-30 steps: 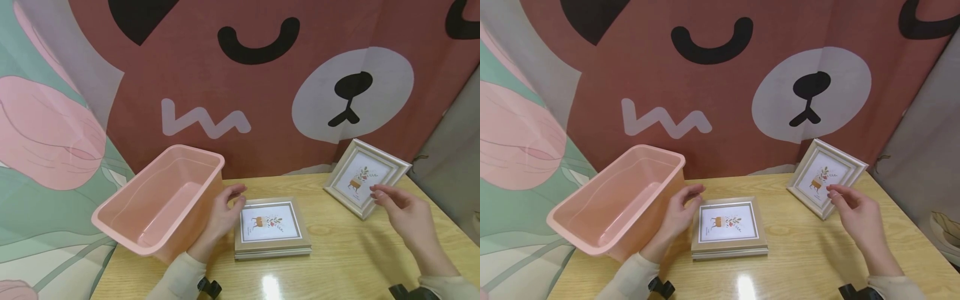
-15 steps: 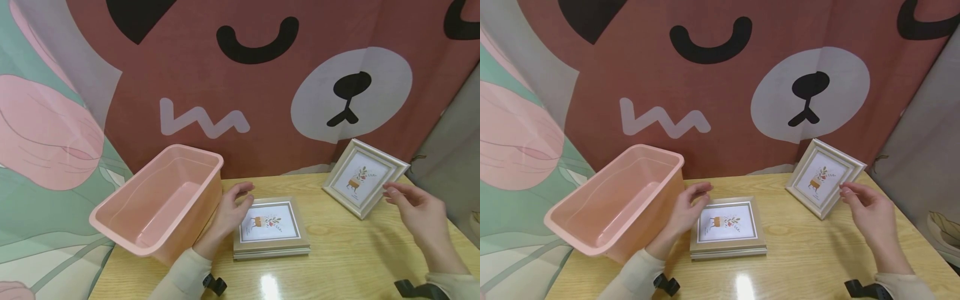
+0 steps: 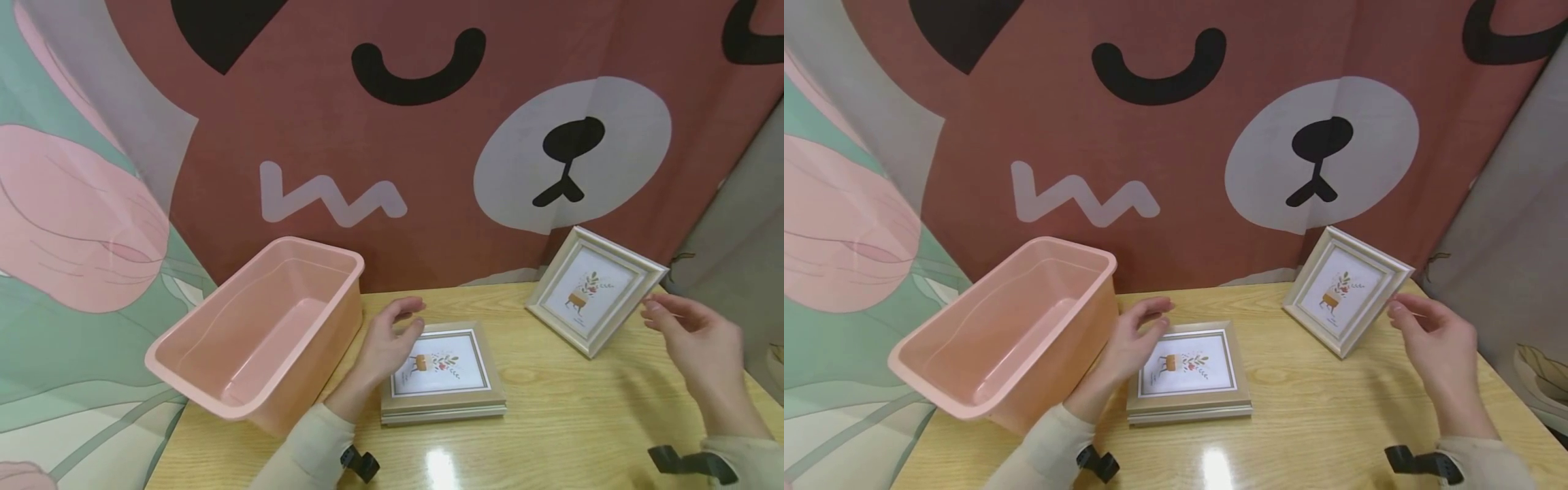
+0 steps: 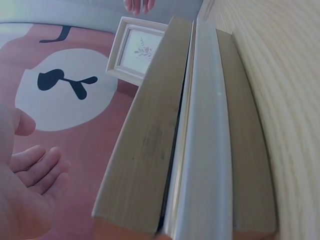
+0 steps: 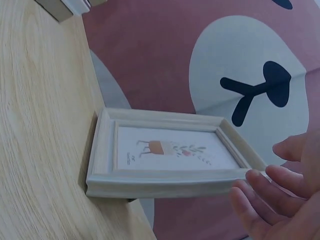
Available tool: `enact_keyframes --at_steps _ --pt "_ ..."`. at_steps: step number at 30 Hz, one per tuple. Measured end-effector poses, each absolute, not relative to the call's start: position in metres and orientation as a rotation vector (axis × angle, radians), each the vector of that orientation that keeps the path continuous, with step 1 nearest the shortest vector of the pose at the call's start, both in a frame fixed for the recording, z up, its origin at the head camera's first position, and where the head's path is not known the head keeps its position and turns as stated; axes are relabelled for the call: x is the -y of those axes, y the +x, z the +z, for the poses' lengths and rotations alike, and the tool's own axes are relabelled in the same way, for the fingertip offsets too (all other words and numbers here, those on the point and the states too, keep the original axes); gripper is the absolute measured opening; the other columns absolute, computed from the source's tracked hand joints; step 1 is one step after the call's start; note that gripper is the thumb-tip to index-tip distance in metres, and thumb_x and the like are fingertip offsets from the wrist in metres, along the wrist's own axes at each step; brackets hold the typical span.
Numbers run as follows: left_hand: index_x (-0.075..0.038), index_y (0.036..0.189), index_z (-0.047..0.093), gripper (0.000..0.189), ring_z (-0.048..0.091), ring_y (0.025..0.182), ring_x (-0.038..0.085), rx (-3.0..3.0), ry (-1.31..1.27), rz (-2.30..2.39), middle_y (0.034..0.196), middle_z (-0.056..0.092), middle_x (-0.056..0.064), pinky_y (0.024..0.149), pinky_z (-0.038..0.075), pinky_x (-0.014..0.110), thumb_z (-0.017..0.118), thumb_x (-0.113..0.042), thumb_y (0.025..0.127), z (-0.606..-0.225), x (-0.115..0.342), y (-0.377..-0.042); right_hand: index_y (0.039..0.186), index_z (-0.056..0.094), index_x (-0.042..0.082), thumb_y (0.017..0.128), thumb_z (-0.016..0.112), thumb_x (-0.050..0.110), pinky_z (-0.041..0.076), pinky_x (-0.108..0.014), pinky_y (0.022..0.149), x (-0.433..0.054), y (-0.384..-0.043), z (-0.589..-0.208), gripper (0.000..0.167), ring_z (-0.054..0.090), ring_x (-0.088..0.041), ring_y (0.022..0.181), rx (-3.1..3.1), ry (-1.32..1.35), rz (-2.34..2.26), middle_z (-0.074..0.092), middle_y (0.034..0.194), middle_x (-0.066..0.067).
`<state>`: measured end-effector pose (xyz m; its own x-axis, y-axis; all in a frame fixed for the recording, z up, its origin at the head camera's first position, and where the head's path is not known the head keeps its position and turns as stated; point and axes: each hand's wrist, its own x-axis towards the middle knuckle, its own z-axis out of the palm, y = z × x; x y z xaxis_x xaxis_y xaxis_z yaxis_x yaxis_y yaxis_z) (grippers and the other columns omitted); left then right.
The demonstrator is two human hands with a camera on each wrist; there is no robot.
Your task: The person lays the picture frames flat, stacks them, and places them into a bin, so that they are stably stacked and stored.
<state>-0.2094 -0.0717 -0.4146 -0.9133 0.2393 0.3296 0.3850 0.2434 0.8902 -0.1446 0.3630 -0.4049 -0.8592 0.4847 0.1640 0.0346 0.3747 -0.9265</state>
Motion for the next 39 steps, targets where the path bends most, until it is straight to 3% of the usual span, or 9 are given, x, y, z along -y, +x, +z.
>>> enact_keyframes --at_steps 12,14,16,20,33,39 --pt "0.001 0.135 0.069 0.035 0.067 0.130 0.033 2.403 -0.592 -1.766 0.132 0.075 0.015 0.119 0.050 0.051 0.065 -0.007 0.101 -0.417 0.064 -0.211 0.113 0.057 0.043 0.105 0.070 0.031 0.042 -0.004 0.061 -0.370 -0.155 -0.401 0.019 0.065 0.020 0.071 2.167 -0.620 1.513 0.063 0.083 0.042" --pt "0.002 0.135 0.069 0.035 0.067 0.130 0.033 2.405 -0.598 -1.765 0.132 0.075 0.015 0.118 0.050 0.050 0.065 -0.007 0.101 -0.416 0.062 -0.212 0.124 0.061 0.037 0.104 0.072 0.029 0.044 -0.004 0.062 -0.371 -0.158 -0.400 0.025 0.065 0.020 0.071 2.145 -0.632 1.525 0.062 0.087 0.042" --pt "0.002 0.135 0.069 0.035 0.067 0.129 0.033 2.406 -0.602 -1.765 0.132 0.075 0.015 0.118 0.050 0.050 0.065 -0.007 0.101 -0.416 0.061 -0.212 0.141 0.061 0.027 0.103 0.073 0.029 0.045 -0.003 0.062 -0.372 -0.161 -0.400 0.041 0.064 0.021 0.072 2.138 -0.638 1.544 0.060 0.091 0.039" --pt "0.000 0.136 0.069 0.035 0.067 0.130 0.032 2.416 -0.605 -1.760 0.133 0.075 0.014 0.119 0.050 0.050 0.065 -0.009 0.102 -0.416 0.059 -0.214 0.163 0.044 0.007 0.102 0.074 0.029 0.046 -0.003 0.064 -0.375 -0.168 -0.403 0.071 0.064 0.020 0.072 2.148 -0.627 1.575 0.059 0.093 0.037" --pt "0.001 0.137 0.068 0.036 0.066 0.131 0.032 2.410 -0.601 -1.784 0.134 0.075 0.014 0.118 0.050 0.050 0.064 -0.011 0.103 -0.413 0.055 -0.217 0.153 0.043 -0.016 0.105 0.068 0.022 0.052 -0.006 0.061 -0.376 -0.186 -0.408 0.066 0.066 0.014 0.062 2.232 -0.596 1.503 0.054 0.081 0.037" --pt "-0.002 0.137 0.069 0.035 0.065 0.131 0.032 2.431 -0.561 -1.803 0.135 0.075 0.012 0.118 0.050 0.051 0.064 -0.012 0.104 -0.412 0.055 -0.216 0.151 0.048 -0.017 0.107 0.063 0.025 0.052 -0.009 0.058 -0.376 -0.189 -0.406 0.062 0.065 0.014 0.061 2.320 -0.600 1.395 0.052 0.077 0.039"
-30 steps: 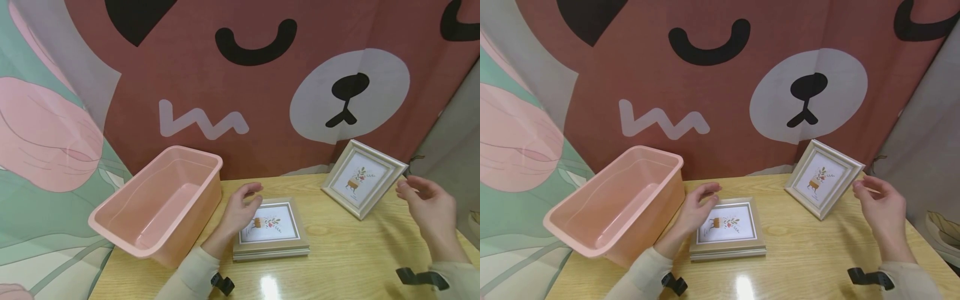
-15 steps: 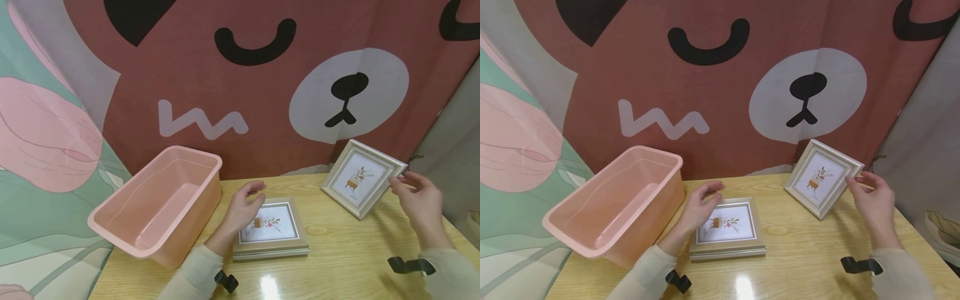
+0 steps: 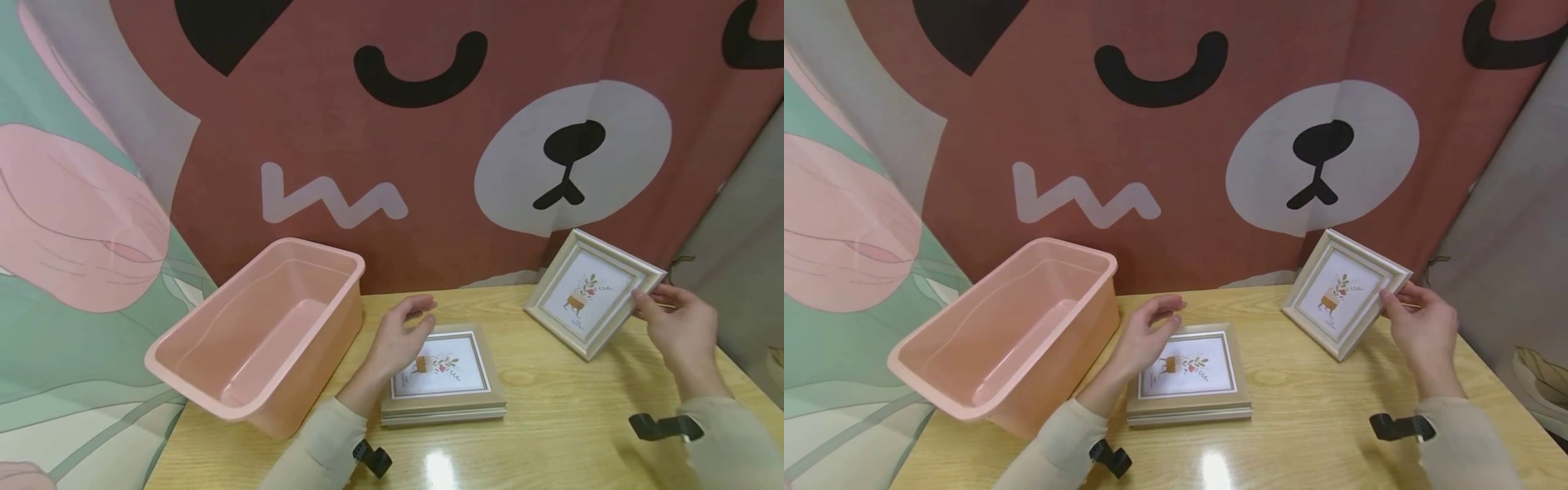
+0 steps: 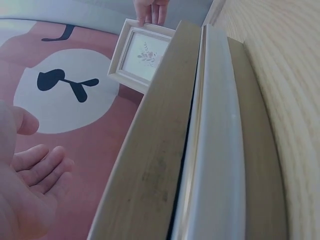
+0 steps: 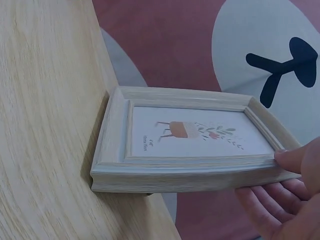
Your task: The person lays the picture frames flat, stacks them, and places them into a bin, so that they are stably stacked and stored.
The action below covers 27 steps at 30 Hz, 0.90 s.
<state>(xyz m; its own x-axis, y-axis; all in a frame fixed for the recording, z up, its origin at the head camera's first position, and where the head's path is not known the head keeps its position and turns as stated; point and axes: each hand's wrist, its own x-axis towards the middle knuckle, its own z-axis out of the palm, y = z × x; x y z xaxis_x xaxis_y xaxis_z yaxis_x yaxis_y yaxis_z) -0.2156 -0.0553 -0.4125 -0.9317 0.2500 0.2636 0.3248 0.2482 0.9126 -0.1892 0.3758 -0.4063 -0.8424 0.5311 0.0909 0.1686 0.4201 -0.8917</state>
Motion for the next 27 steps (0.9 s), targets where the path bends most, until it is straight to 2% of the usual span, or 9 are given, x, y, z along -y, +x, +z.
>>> enact_keyframes --at_steps 8,15,27 --pt "0.000 0.137 0.068 0.035 0.065 0.131 0.032 2.432 -0.568 -1.794 0.135 0.075 0.013 0.118 0.050 0.051 0.064 -0.011 0.104 -0.411 0.056 -0.216 0.145 0.055 -0.015 0.106 0.065 0.021 0.050 -0.014 0.051 -0.368 -0.187 -0.406 0.054 0.062 0.015 0.057 2.279 -0.637 1.345 0.051 0.072 0.039" --pt "-0.001 0.136 0.069 0.034 0.065 0.132 0.033 2.441 -0.562 -1.770 0.135 0.074 0.014 0.120 0.049 0.052 0.064 -0.012 0.104 -0.406 0.059 -0.216 0.147 0.055 -0.014 0.105 0.065 0.024 0.052 -0.014 0.053 -0.363 -0.184 -0.396 0.057 0.060 0.019 0.060 2.305 -0.601 1.281 0.049 0.074 0.041" --pt "-0.001 0.137 0.068 0.035 0.065 0.133 0.033 2.463 -0.578 -1.722 0.136 0.074 0.014 0.120 0.049 0.051 0.064 -0.013 0.104 -0.403 0.062 -0.217 0.145 0.057 -0.012 0.105 0.066 0.029 0.048 -0.012 0.055 -0.350 -0.174 -0.366 0.058 0.054 0.023 0.069 2.325 -0.479 1.203 0.051 0.076 0.045"
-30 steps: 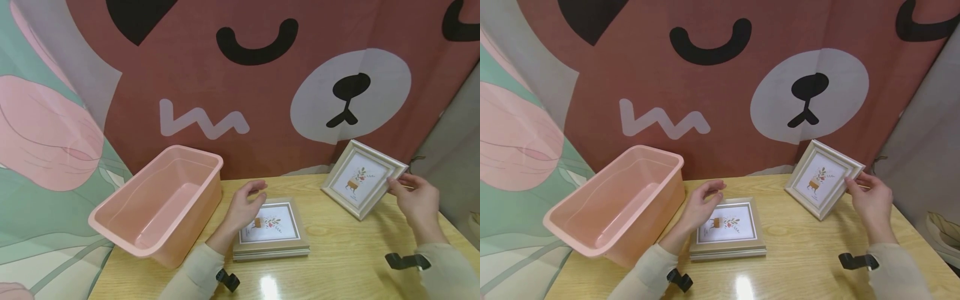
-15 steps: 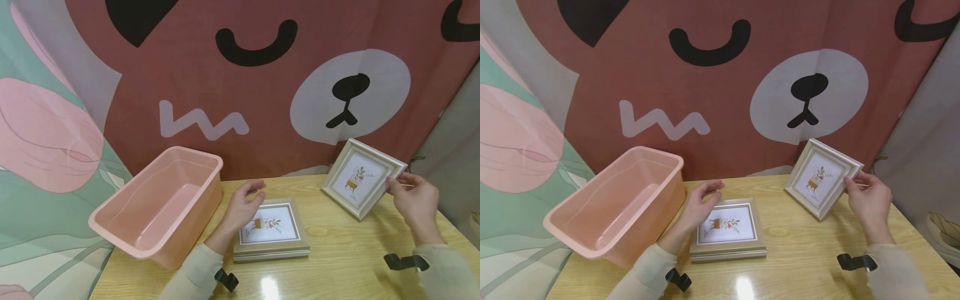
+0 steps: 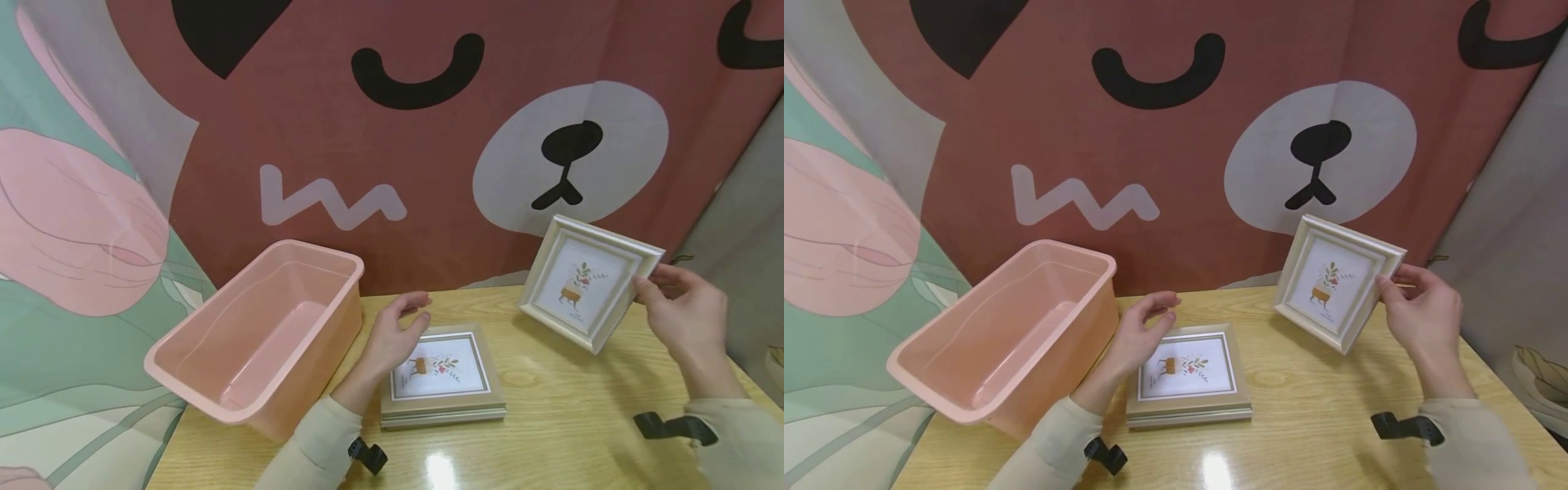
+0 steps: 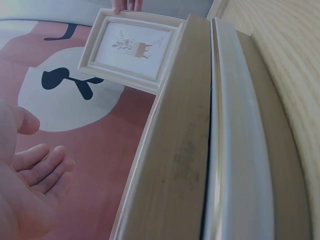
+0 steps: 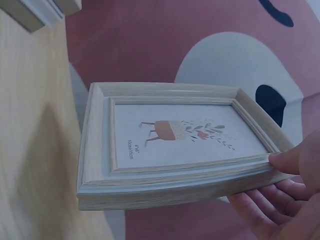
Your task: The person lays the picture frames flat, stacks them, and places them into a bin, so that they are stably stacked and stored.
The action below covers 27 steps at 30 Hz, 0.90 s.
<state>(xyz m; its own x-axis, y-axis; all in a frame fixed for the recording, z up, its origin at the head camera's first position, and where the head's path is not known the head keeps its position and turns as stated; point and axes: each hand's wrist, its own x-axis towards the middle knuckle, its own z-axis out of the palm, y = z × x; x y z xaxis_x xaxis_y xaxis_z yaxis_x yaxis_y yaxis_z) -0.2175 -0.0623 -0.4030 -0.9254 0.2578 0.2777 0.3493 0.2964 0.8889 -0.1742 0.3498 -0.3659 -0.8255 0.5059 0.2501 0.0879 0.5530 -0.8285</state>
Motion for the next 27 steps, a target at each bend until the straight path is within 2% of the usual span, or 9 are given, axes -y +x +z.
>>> enact_keyframes --at_steps 8,16,23,27 --pt "-0.001 0.137 0.068 0.036 0.064 0.133 0.033 2.471 -0.571 -1.732 0.136 0.073 0.013 0.120 0.048 0.051 0.064 -0.013 0.104 -0.401 0.062 -0.217 0.146 0.057 -0.011 0.105 0.066 0.029 0.048 -0.010 0.058 -0.339 -0.171 -0.352 0.058 0.054 0.024 0.071 2.337 -0.455 1.192 0.051 0.078 0.046" --pt "-0.005 0.138 0.068 0.035 0.063 0.135 0.032 2.490 -0.569 -1.735 0.138 0.073 0.012 0.121 0.048 0.053 0.064 -0.016 0.106 -0.403 0.064 -0.218 0.150 0.056 -0.007 0.106 0.066 0.032 0.049 -0.007 0.061 -0.332 -0.172 -0.346 0.060 0.055 0.024 0.076 2.332 -0.461 1.220 0.052 0.085 0.041" --pt "-0.004 0.138 0.068 0.036 0.064 0.134 0.032 2.485 -0.573 -1.734 0.137 0.073 0.012 0.120 0.048 0.052 0.065 -0.015 0.104 -0.402 0.064 -0.219 0.142 0.060 -0.009 0.104 0.069 0.022 0.049 -0.006 0.061 -0.323 -0.174 -0.338 0.050 0.061 0.024 0.074 2.256 -0.393 1.310 0.056 0.081 0.046" --pt "-0.003 0.137 0.068 0.035 0.064 0.134 0.032 2.483 -0.573 -1.730 0.137 0.073 0.012 0.120 0.048 0.052 0.066 -0.014 0.104 -0.402 0.063 -0.219 0.137 0.063 -0.006 0.104 0.069 0.019 0.048 -0.006 0.061 -0.319 -0.175 -0.335 0.042 0.063 0.022 0.072 2.227 -0.360 1.336 0.060 0.080 0.046"
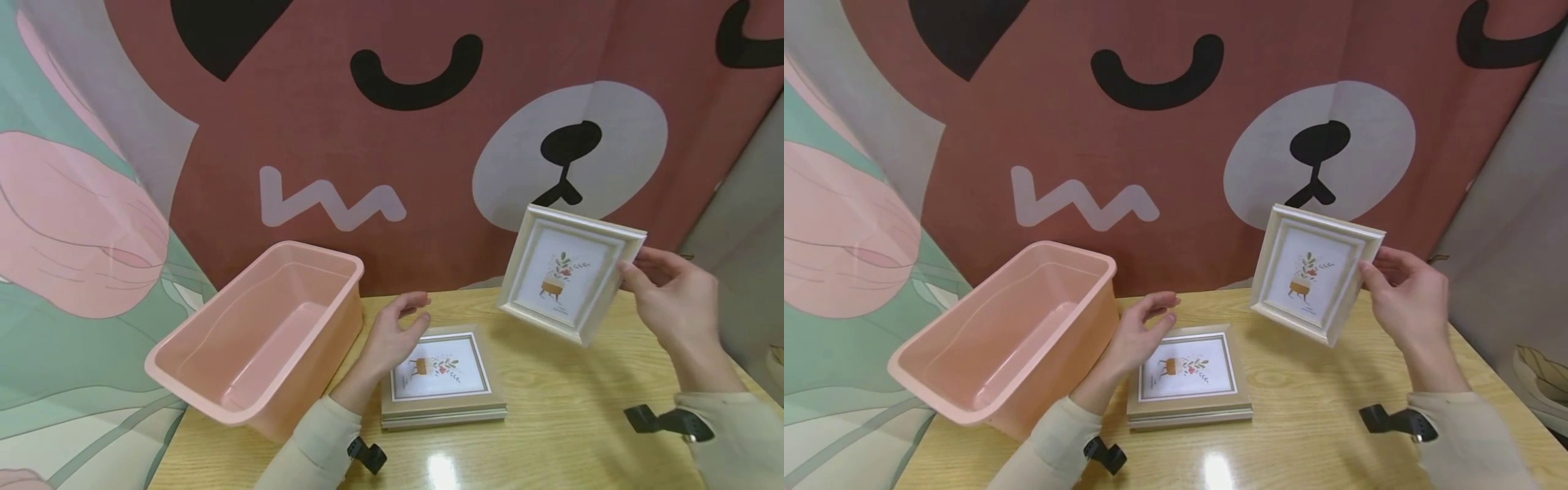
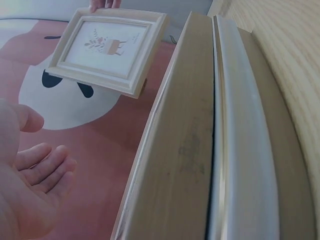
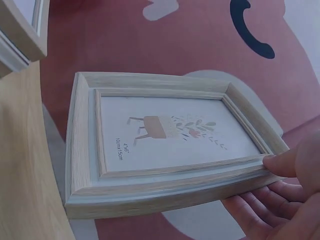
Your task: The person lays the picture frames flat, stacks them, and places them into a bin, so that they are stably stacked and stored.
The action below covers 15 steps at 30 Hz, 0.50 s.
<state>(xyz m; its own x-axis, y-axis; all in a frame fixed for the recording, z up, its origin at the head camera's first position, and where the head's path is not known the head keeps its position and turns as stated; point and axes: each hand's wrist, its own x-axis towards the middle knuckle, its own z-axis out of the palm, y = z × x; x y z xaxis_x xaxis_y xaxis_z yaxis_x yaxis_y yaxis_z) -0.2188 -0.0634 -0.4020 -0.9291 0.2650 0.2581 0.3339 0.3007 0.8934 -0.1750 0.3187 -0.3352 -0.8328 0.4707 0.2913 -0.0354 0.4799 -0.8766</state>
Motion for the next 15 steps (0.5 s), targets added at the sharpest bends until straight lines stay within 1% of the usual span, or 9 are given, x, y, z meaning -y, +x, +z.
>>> enact_keyframes --at_steps 5,8,11,15 --pt "-0.003 0.136 0.069 0.034 0.064 0.133 0.033 2.490 -0.584 -1.714 0.136 0.073 0.013 0.120 0.049 0.052 0.067 -0.014 0.103 -0.403 0.063 -0.219 0.139 0.063 -0.010 0.104 0.070 0.018 0.049 -0.007 0.060 -0.311 -0.176 -0.331 0.046 0.065 0.020 0.071 2.223 -0.319 1.344 0.061 0.081 0.045" --pt "-0.003 0.137 0.068 0.036 0.064 0.134 0.033 2.503 -0.601 -1.711 0.138 0.073 0.013 0.120 0.049 0.053 0.068 -0.015 0.103 -0.403 0.063 -0.219 0.144 0.060 -0.012 0.105 0.069 0.021 0.048 -0.008 0.060 -0.305 -0.177 -0.328 0.052 0.064 0.021 0.072 2.256 -0.300 1.317 0.059 0.082 0.046" --pt "-0.003 0.139 0.067 0.038 0.063 0.136 0.034 2.515 -0.632 -1.713 0.140 0.072 0.014 0.121 0.048 0.054 0.068 -0.016 0.103 -0.403 0.063 -0.219 0.146 0.060 -0.010 0.105 0.068 0.023 0.048 -0.009 0.061 -0.298 -0.178 -0.325 0.052 0.063 0.021 0.073 2.279 -0.282 1.306 0.057 0.083 0.047" --pt "-0.004 0.142 0.065 0.042 0.061 0.138 0.034 2.541 -0.657 -1.708 0.142 0.071 0.012 0.122 0.047 0.054 0.069 -0.019 0.103 -0.403 0.064 -0.219 0.145 0.061 -0.010 0.105 0.068 0.021 0.048 -0.008 0.062 -0.292 -0.178 -0.323 0.051 0.065 0.020 0.074 2.275 -0.241 1.317 0.059 0.083 0.046"
